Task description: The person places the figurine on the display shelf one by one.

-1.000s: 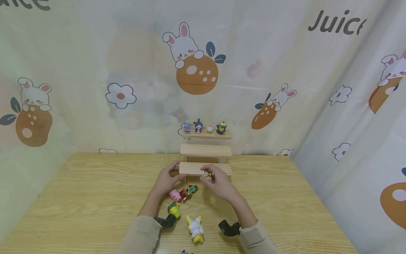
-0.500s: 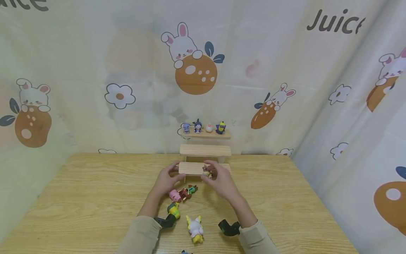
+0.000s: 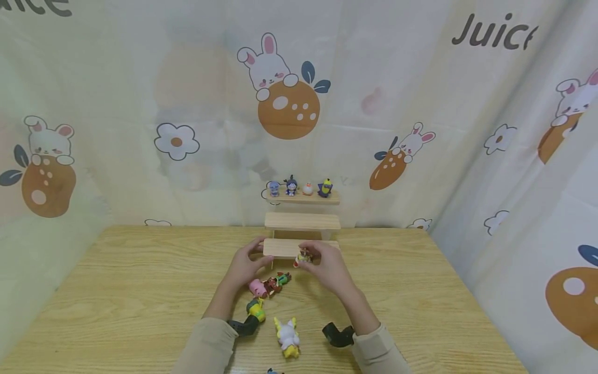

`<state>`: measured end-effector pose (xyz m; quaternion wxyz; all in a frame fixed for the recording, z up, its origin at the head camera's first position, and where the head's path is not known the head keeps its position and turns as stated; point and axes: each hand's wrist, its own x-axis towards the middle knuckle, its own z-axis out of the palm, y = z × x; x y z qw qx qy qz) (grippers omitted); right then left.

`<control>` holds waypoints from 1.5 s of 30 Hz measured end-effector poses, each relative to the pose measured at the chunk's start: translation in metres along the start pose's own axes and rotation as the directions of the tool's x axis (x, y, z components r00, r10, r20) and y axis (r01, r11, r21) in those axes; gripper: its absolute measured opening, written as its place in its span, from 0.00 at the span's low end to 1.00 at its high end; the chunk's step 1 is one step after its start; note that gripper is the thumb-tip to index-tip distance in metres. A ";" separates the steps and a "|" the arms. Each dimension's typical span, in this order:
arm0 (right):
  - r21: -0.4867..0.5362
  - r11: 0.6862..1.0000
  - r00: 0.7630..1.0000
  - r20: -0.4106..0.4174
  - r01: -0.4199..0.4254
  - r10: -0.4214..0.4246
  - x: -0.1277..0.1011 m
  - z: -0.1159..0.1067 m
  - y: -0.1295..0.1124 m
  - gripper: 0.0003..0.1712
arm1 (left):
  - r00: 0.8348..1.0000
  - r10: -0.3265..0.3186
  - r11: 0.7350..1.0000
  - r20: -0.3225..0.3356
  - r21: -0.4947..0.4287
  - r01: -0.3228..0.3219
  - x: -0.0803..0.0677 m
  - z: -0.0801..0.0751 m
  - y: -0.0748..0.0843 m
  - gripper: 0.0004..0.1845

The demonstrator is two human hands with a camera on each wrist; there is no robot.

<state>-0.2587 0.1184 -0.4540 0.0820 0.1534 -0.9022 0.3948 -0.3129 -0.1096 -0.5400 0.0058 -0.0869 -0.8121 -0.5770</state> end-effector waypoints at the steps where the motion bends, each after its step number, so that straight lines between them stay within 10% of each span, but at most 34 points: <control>1: -0.016 1.000 1.000 -0.004 0.006 -0.006 0.000 0.000 0.000 0.23 | 1.000 0.003 1.000 0.004 -0.002 -0.003 0.000 0.000 0.000 0.38; 15: -0.068 0.998 1.000 0.029 0.009 -0.007 0.008 0.003 -0.004 0.23 | 1.000 0.013 1.000 -0.007 -0.005 -0.013 0.000 0.000 0.000 0.37; 32: -0.235 0.972 0.997 0.079 0.027 -0.009 0.103 0.001 -0.042 0.27 | 1.000 0.008 1.000 0.005 -0.017 -0.008 0.001 -0.002 -0.001 0.38; 45: -0.215 0.976 0.998 0.063 0.022 -0.009 0.125 0.017 -0.045 0.30 | 1.000 0.008 0.999 0.002 -0.039 -0.008 -0.001 -0.002 0.003 0.37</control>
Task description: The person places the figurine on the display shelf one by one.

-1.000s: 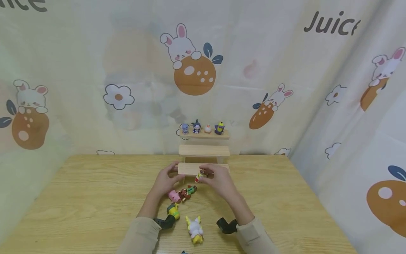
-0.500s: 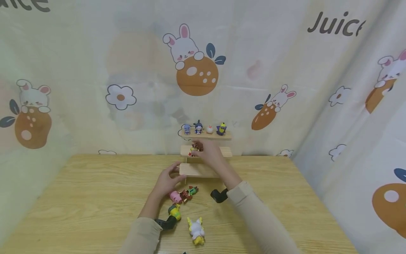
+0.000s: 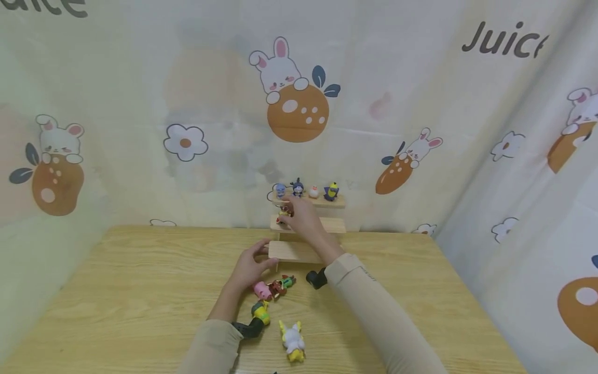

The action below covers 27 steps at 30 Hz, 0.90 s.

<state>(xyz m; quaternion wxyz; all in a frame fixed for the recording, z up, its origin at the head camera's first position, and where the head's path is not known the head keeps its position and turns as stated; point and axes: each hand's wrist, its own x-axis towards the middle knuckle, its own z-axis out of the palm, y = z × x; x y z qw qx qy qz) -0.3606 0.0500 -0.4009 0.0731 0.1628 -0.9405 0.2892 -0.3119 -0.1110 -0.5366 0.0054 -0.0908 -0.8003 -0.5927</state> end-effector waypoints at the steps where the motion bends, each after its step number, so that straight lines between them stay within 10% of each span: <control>1: 0.004 1.000 1.000 -0.005 0.004 -0.004 0.000 0.001 0.000 0.30 | 1.000 0.000 1.000 0.001 -0.006 0.000 0.000 0.000 0.000 0.37; 27: -0.024 0.999 0.999 -0.028 0.043 -0.043 -0.001 0.000 0.002 0.23 | 1.000 -0.016 1.000 -0.008 -0.007 0.016 -0.001 0.004 -0.001 0.35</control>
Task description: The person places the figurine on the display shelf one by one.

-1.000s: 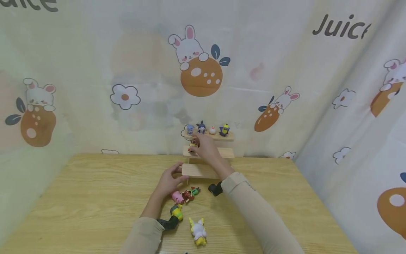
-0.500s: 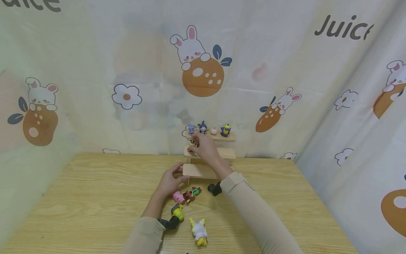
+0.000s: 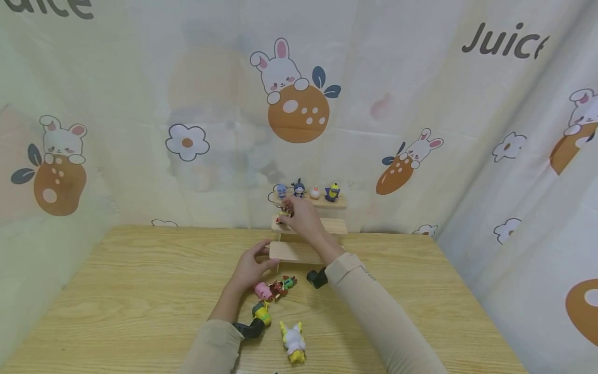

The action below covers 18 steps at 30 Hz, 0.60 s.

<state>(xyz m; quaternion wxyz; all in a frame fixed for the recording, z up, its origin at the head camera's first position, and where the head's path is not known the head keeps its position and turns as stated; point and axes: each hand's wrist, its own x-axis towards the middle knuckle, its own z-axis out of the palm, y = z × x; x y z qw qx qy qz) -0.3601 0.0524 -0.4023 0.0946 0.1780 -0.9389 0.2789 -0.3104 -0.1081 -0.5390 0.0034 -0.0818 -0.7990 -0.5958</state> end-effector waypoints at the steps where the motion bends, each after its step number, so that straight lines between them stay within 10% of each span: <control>1: -0.001 1.000 1.000 0.002 0.000 0.000 0.001 0.000 0.000 0.24 | 1.000 -0.002 1.000 -0.001 0.003 0.002 0.000 0.000 0.000 0.35; 18: 0.076 0.997 0.998 -0.055 0.020 -0.015 -0.053 -0.013 0.010 0.29 | 1.000 0.015 1.000 -0.003 0.015 -0.015 0.001 -0.001 0.000 0.37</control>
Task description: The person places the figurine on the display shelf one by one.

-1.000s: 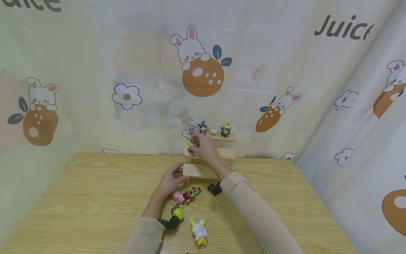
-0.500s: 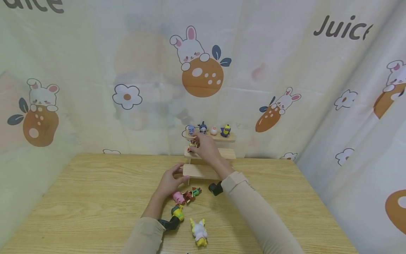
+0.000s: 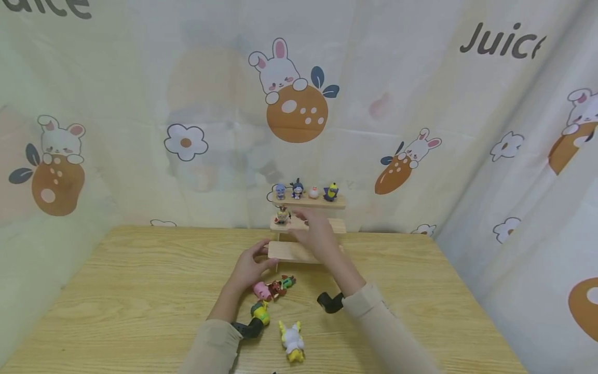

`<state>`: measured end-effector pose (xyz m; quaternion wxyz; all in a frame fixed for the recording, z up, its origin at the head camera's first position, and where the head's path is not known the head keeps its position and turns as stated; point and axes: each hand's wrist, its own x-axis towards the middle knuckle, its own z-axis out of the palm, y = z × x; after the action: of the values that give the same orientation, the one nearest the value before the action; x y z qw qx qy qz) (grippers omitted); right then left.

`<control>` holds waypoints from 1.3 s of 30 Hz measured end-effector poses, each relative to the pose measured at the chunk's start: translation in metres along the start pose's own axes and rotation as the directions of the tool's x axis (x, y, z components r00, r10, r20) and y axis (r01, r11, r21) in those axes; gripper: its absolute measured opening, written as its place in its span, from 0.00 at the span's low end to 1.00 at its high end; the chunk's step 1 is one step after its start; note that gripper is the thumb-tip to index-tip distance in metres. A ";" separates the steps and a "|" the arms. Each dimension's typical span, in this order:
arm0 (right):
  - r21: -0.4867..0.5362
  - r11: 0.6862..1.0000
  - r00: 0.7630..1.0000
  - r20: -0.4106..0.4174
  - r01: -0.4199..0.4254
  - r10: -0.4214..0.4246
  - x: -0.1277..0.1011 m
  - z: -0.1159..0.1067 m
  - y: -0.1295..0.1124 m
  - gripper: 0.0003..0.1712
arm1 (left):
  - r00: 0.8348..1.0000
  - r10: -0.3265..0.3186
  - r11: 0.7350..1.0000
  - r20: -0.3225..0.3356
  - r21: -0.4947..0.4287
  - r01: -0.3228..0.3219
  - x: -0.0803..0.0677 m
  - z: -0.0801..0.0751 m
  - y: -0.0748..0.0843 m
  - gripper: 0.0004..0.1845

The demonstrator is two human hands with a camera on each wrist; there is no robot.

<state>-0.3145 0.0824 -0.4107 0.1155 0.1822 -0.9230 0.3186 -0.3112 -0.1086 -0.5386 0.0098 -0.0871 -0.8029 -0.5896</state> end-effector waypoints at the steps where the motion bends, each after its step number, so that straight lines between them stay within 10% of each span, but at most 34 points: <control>1: 0.001 1.000 1.000 -0.003 0.009 -0.009 -0.008 0.002 0.001 0.27 | 1.000 0.000 1.000 0.002 0.002 0.000 0.000 -0.001 0.000 0.37; 8: 0.033 0.999 0.988 0.149 0.026 -0.031 -0.046 0.022 0.005 0.25 | 1.000 0.010 1.000 0.017 -0.014 -0.010 0.001 -0.005 0.000 0.36; 17: -0.041 0.980 0.905 0.392 0.195 -0.164 -0.072 0.043 0.009 0.17 | 1.000 0.020 1.000 0.011 -0.017 -0.020 0.001 -0.002 0.000 0.36; 39: -0.093 0.975 0.909 0.388 0.201 -0.151 -0.084 0.059 0.016 0.22 | 1.000 0.008 1.000 0.005 0.016 -0.008 -0.001 0.001 0.001 0.37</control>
<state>-0.2504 0.0796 -0.4927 -0.0245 0.3148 -0.9266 0.2044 -0.3104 -0.1080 -0.5382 0.0111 -0.0916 -0.8072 -0.5830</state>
